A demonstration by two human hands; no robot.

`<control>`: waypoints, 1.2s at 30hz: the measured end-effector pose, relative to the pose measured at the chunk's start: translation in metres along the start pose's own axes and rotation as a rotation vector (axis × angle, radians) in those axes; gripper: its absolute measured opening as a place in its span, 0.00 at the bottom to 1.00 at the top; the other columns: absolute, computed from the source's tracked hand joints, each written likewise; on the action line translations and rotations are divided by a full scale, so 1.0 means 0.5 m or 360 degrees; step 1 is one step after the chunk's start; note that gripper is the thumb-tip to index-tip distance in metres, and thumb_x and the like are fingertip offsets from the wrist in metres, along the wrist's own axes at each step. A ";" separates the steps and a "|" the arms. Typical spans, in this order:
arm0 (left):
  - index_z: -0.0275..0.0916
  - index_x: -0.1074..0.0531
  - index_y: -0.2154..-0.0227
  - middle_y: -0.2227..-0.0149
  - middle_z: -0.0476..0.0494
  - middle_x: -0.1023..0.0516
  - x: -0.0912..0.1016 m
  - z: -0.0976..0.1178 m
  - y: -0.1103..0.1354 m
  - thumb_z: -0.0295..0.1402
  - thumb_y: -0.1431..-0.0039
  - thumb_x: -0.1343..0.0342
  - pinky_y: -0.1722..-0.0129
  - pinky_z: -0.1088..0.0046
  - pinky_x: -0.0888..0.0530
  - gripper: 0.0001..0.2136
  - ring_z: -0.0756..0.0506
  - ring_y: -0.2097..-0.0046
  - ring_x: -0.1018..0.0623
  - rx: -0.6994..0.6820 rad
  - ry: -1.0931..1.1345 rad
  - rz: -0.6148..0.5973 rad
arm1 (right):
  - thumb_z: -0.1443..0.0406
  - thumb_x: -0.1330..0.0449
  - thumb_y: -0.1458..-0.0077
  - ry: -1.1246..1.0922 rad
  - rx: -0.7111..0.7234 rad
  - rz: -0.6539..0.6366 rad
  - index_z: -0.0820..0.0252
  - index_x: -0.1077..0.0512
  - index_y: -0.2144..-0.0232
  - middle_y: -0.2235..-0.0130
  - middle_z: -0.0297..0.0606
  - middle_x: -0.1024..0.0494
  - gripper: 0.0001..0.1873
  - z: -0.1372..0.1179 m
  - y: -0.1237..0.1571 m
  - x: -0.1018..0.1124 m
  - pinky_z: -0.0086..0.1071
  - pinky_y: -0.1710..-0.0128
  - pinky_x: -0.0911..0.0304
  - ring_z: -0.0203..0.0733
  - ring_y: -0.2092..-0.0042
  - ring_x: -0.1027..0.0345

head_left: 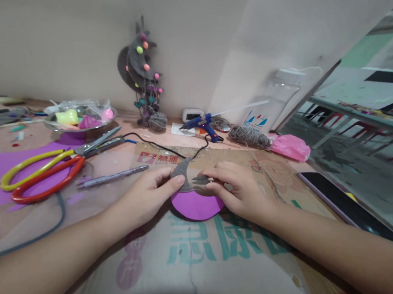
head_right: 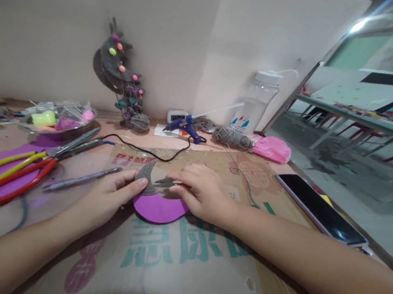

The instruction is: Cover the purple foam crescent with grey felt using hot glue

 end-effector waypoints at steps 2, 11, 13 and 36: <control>0.39 0.25 0.65 0.70 0.50 0.26 -0.001 -0.001 -0.002 0.36 0.40 0.50 0.69 0.78 0.35 0.10 0.50 0.68 0.30 -0.0006 0.0009 -0.0006 | 0.63 0.46 0.41 0.0008 0.0033 -0.0022 0.63 0.29 0.59 0.71 0.38 0.30 0.11 -0.003 0.000 -0.002 0.32 0.68 0.46 0.39 0.69 0.39; 0.40 0.25 0.62 0.67 0.50 0.24 -0.001 -0.008 -0.004 0.36 0.40 0.49 0.63 0.77 0.33 0.10 0.49 0.64 0.27 -0.0020 0.0007 -0.0020 | 0.63 0.47 0.40 0.0080 0.0075 -0.0071 0.62 0.29 0.59 0.71 0.37 0.30 0.11 -0.013 -0.003 -0.004 0.31 0.68 0.46 0.38 0.69 0.40; 0.40 0.25 0.62 0.68 0.51 0.24 -0.001 -0.008 -0.003 0.36 0.40 0.49 0.64 0.78 0.33 0.10 0.50 0.64 0.27 -0.0028 -0.0024 -0.0030 | 0.63 0.47 0.40 0.0091 0.0079 -0.0079 0.62 0.29 0.59 0.71 0.37 0.30 0.11 -0.015 -0.003 -0.004 0.31 0.69 0.47 0.38 0.69 0.40; 0.38 0.26 0.69 0.68 0.47 0.23 0.003 -0.009 -0.001 0.40 0.42 0.49 0.67 0.75 0.32 0.11 0.48 0.67 0.28 0.0009 -0.0136 0.0010 | 0.62 0.48 0.40 0.0041 0.0001 -0.0144 0.62 0.28 0.58 0.72 0.37 0.29 0.12 -0.010 -0.005 -0.012 0.31 0.68 0.45 0.39 0.68 0.39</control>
Point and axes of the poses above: each hand's wrist, its own y-axis away from the middle knuckle, its own x-axis out of the back of the hand, z = x × y, the point moved 6 cm from there along -y, towards the middle knuckle
